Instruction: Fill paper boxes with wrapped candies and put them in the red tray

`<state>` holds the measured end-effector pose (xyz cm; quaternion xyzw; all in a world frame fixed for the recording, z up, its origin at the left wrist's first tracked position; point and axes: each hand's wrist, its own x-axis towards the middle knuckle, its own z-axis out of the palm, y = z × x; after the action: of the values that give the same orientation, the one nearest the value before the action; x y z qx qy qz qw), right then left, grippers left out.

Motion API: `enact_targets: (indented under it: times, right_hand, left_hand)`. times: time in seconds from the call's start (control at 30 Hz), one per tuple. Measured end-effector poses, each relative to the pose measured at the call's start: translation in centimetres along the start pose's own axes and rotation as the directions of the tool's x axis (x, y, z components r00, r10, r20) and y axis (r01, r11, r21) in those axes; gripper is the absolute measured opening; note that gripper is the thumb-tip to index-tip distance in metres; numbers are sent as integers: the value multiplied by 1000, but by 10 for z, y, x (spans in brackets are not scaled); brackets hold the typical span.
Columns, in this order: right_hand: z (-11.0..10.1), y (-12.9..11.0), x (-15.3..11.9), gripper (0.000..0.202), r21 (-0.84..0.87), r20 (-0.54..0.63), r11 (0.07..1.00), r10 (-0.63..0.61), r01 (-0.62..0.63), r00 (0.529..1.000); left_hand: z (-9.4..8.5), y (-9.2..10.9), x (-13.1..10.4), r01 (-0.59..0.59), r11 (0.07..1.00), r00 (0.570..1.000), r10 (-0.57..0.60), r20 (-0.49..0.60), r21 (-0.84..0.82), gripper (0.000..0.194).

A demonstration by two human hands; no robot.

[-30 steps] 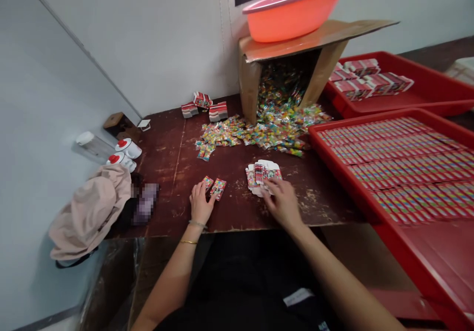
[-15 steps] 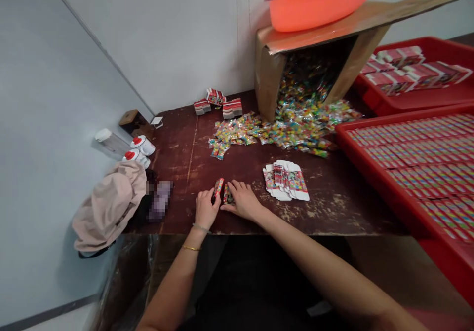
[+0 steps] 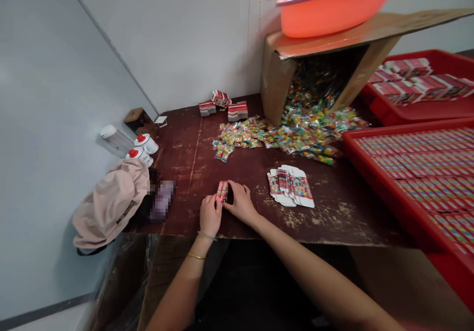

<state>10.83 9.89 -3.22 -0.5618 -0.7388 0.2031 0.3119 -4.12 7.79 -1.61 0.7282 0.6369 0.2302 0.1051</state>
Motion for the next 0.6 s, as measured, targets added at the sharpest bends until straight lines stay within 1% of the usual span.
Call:
enact_targets:
  times: [0.07,0.13,0.2,0.23,0.27,0.33,0.37,0.4,0.43,0.47,0.5,0.53,0.57,0.6]
  right_hand:
    - [2,-4,-4,78,0,-3,1000,5,-5,1000]
    - [-6,-6,-10,80,-9,0,1000,-8,8,1000]
    - [-24,1,-18,72,-20,-24,999,-41,40,999]
    - [-38,8,-23,65,-30,-60,998,-51,49,997]
    - [-53,19,-30,57,-49,-111,998,-47,42,993]
    - [-88,51,-47,48,-119,-227,992,14,-42,974]
    - [-106,70,-57,49,-165,-265,980,61,-108,962]
    - [-123,90,-69,52,-219,-275,960,112,-175,955]
    - [-137,109,-80,56,-260,-244,945,135,-199,960]
    - [-149,126,-92,54,-287,-184,942,121,-171,975]
    - [-158,140,-103,49,-308,-133,942,95,-132,987]
    - [-164,149,-112,43,-318,-101,944,62,-91,993]
    - [-167,154,-121,38,-320,-95,945,33,-62,995]
    - [-168,155,-127,35,-320,-114,946,16,-52,993]
  left_hand:
    - [2,1,0,-2,1000,1000,2,3,-6,34]
    - [3,1,1,-9,1000,1000,9,18,-21,36]
    - [4,0,1,-3,999,1000,4,24,-36,40]
    - [3,-1,1,7,999,1000,-6,21,-43,41]
    - [2,-1,0,21,998,1000,-20,10,-51,43]
    - [-2,-2,-3,40,997,998,-43,-41,-72,45]
    - [-6,-2,-4,37,996,996,-44,-79,-85,46]
    - [-11,0,-7,23,995,992,-35,-119,-102,46]
    - [-15,4,-9,-3,992,988,-17,-154,-124,46]
    - [-20,10,-12,-38,987,985,10,-172,-157,44]
    - [-24,19,-15,-73,976,985,40,-166,-203,41]
    - [-27,29,-18,-101,959,988,66,-138,-265,38]
    - [-28,42,-22,-117,934,992,92,-87,-339,35]
    - [-27,55,-26,-114,901,993,118,-17,-418,33]
